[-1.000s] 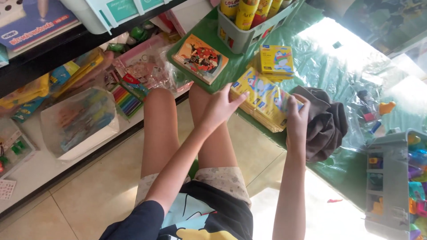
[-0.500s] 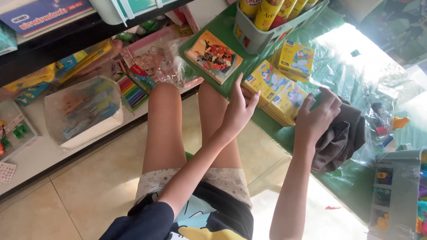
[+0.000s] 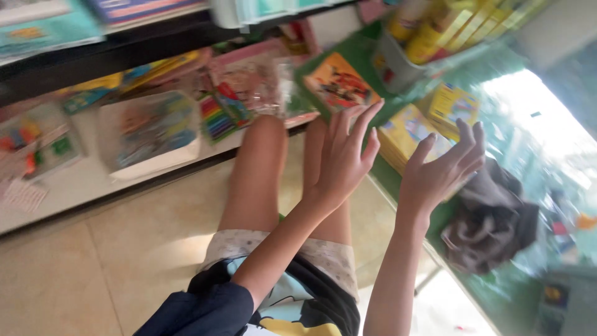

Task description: Picking up stationery and toy boxes from a shelf, wiping them with a cloth, and returning them to the shelf.

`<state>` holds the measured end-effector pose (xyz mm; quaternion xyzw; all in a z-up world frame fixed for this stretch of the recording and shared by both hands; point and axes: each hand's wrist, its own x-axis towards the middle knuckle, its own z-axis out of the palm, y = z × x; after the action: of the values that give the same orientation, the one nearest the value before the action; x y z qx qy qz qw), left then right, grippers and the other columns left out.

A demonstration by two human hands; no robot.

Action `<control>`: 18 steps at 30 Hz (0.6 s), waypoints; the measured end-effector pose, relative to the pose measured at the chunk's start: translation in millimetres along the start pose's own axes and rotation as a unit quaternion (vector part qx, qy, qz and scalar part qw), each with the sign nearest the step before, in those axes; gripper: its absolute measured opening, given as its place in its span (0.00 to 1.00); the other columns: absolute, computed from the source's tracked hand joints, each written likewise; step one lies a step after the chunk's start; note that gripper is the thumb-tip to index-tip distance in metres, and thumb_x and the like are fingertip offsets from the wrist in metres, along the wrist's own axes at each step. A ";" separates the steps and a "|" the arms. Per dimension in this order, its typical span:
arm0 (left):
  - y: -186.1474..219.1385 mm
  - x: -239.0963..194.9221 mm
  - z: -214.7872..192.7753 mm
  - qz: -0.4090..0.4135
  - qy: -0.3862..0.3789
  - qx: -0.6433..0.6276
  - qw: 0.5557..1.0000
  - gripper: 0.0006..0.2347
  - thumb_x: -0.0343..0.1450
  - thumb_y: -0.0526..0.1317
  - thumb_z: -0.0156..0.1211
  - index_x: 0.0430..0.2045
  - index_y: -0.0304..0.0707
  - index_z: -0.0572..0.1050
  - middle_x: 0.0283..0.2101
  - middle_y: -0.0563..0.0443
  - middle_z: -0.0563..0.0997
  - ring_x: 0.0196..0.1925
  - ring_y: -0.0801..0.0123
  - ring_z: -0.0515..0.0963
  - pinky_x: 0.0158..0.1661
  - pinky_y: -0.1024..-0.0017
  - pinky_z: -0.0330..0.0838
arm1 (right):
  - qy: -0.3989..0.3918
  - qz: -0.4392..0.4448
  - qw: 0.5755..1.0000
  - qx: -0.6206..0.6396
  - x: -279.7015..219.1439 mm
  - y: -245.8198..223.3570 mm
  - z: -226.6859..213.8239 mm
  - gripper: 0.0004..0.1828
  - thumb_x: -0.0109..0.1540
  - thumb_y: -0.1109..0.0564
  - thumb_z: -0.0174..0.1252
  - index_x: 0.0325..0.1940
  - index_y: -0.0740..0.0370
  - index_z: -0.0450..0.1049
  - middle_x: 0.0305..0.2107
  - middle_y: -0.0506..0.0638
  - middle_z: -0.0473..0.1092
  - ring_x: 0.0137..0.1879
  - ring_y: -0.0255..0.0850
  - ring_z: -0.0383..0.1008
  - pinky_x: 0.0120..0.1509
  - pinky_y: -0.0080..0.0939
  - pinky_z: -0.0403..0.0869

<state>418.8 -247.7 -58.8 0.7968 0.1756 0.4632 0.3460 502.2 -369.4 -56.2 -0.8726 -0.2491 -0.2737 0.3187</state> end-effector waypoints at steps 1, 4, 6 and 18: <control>0.1 6.6 -18.3 0.006 0.015 0.023 1.000 0.22 0.74 0.31 0.60 0.65 0.46 0.68 0.54 0.46 0.75 0.59 0.54 0.75 0.61 0.59 0.71 | -0.005 -0.011 0.999 0.031 2.0 -18.7 3.5 0.24 0.71 0.62 0.60 0.69 0.67 0.61 0.71 0.65 0.57 0.78 0.61 0.54 0.80 0.63 0.55; -16.4 16.7 -64.4 -0.002 0.075 0.072 0.995 0.21 0.75 0.31 0.60 0.64 0.49 0.70 0.54 0.49 0.75 0.58 0.58 0.75 0.60 0.62 0.71 | -0.007 -0.088 0.992 0.091 3.4 -71.1 24.3 0.23 0.74 0.63 0.58 0.71 0.67 0.61 0.70 0.65 0.55 0.77 0.60 0.52 0.80 0.61 0.54; -30.2 23.4 -106.0 -0.006 0.122 0.106 0.987 0.21 0.75 0.30 0.59 0.64 0.50 0.70 0.54 0.50 0.75 0.57 0.59 0.75 0.60 0.63 0.70 | -0.022 -0.118 0.983 0.138 3.2 -114.7 34.6 0.23 0.74 0.63 0.58 0.72 0.67 0.61 0.70 0.65 0.55 0.77 0.60 0.53 0.80 0.60 0.55; -60.4 29.7 -375.0 -0.026 0.368 0.367 0.854 0.21 0.75 0.31 0.60 0.64 0.51 0.70 0.56 0.51 0.75 0.61 0.60 0.74 0.62 0.61 0.67 | -0.088 -0.337 0.865 0.362 -43.3 -382.6 73.5 0.20 0.75 0.64 0.57 0.70 0.69 0.62 0.69 0.64 0.55 0.74 0.60 0.56 0.77 0.59 0.58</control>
<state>114.0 -41.8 40.7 0.6324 0.4679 0.6154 -0.0500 261.1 -72.4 29.3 -0.5792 -0.6365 -0.1770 0.4776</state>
